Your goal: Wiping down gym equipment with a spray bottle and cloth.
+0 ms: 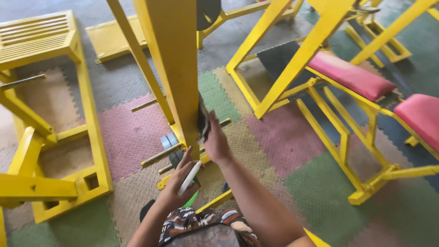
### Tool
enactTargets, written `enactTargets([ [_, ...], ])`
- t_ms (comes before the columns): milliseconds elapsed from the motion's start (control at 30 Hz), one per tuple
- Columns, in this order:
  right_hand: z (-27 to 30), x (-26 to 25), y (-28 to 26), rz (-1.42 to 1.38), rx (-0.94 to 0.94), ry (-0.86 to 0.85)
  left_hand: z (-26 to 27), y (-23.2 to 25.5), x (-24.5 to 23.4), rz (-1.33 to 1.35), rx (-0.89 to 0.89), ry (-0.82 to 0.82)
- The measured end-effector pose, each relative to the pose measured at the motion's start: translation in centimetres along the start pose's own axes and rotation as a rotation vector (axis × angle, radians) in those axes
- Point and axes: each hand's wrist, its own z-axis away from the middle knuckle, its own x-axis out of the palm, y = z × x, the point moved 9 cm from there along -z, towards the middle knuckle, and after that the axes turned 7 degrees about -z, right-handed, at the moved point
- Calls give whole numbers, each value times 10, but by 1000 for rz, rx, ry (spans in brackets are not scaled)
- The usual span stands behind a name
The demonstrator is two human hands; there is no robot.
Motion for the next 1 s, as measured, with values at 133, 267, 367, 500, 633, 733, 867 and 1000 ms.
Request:
enactTargets([
  [133, 5, -62, 40, 18, 67, 34, 11, 5, 28, 63, -118, 108],
  [267, -8, -117, 69, 242, 6, 67, 12, -9, 48, 35, -174, 182],
  [367, -18, -152, 97, 285, -17, 66, 13, -17, 61, 68, -282, 120],
  [500, -24, -190, 103, 470, -91, 107, -5, -36, 79, 42, -300, 25],
  [633, -19, -217, 93, 386, 337, 230, -7, -63, 95, 54, -331, -10],
  [733, -33, -222, 55, 299, 50, 96, -27, -82, 103, 44, -406, -46],
  [867, -28, -172, 38, 1458, -541, -171, -25, -102, 94, 83, -472, 30],
  [1000, -45, -159, 45, 1889, -765, -227, -24, -125, 97, 133, -564, 23],
])
